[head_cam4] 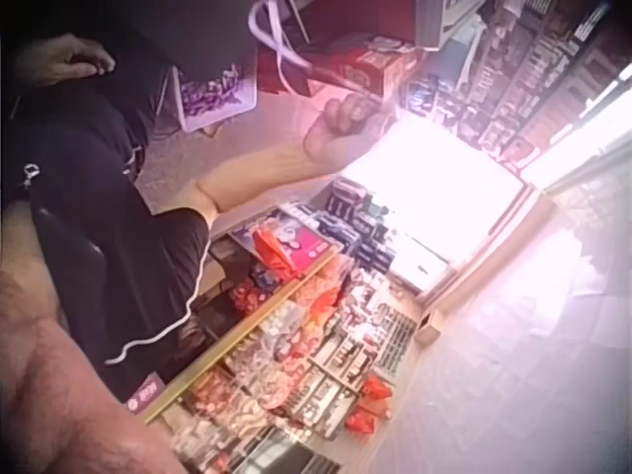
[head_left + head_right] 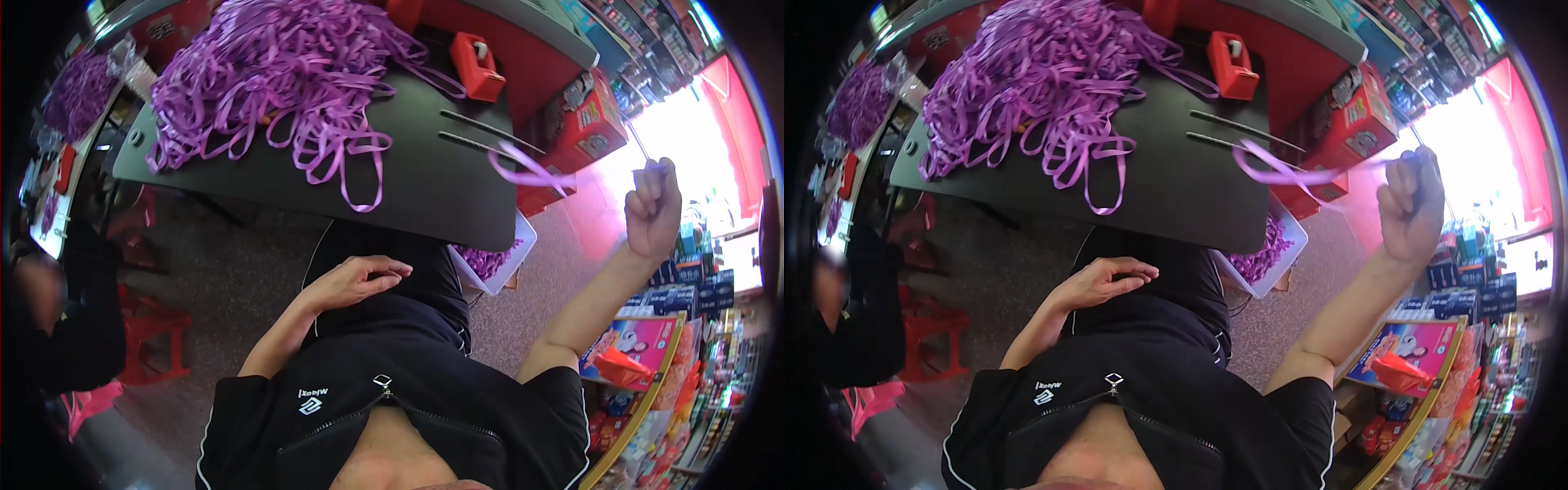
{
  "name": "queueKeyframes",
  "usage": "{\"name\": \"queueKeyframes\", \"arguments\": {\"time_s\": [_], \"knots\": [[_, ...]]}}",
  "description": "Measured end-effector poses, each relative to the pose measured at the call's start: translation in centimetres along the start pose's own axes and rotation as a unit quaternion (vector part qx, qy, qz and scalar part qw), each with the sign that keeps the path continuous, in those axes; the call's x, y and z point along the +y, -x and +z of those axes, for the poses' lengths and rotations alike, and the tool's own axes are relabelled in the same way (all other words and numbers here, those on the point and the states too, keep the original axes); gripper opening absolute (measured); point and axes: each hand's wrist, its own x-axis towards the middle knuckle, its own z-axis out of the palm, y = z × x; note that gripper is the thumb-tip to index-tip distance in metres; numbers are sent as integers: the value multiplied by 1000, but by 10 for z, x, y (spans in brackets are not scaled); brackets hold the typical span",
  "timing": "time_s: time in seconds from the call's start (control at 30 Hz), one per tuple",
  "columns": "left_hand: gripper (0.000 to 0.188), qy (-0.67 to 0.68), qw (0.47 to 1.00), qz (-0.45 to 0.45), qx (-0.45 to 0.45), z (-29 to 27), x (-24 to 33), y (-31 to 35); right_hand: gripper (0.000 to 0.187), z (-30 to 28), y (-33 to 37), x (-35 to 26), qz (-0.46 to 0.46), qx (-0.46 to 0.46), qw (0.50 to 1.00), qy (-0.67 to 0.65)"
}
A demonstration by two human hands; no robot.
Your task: Tying purple ribbons onto metal rods at a workspace.
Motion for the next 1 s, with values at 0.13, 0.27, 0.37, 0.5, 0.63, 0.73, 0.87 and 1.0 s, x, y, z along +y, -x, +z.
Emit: {"name": "queueKeyframes", "arguments": {"time_s": [0.13, 0.27, 0.37, 0.5, 0.63, 0.73, 0.87, 1.0], "knots": [[25, -6, 995, 56, -87, 21, 37, -12, 24, -32, 43, 5, 76, 197, 906, 368], [20, -57, 984, 159, -49, 45, 86, -45, 24, -87, 57, 21, 137, 159, 851, 481], [21, -111, 975, 185, -43, 64, 129, -100, 21, -108, 70, 15, 138, 124, 877, 444], [37, -31, 975, 221, -26, 106, 157, -186, 18, -110, 70, 9, 101, 55, 959, 258], [47, 125, 961, 158, -190, 135, 152, -250, 18, -118, 69, 17, 63, 59, 980, 182], [42, 132, 947, 91, -278, 127, 158, -273, 19, -130, 74, 17, 27, 77, 984, 156], [27, 85, 954, 69, -280, 109, 171, -298, 23, -136, 86, 12, 38, 134, 965, 220], [19, -7, 949, 125, -288, 101, 177, -327, 27, -138, 74, 33, 158, 170, 934, 273]]}}
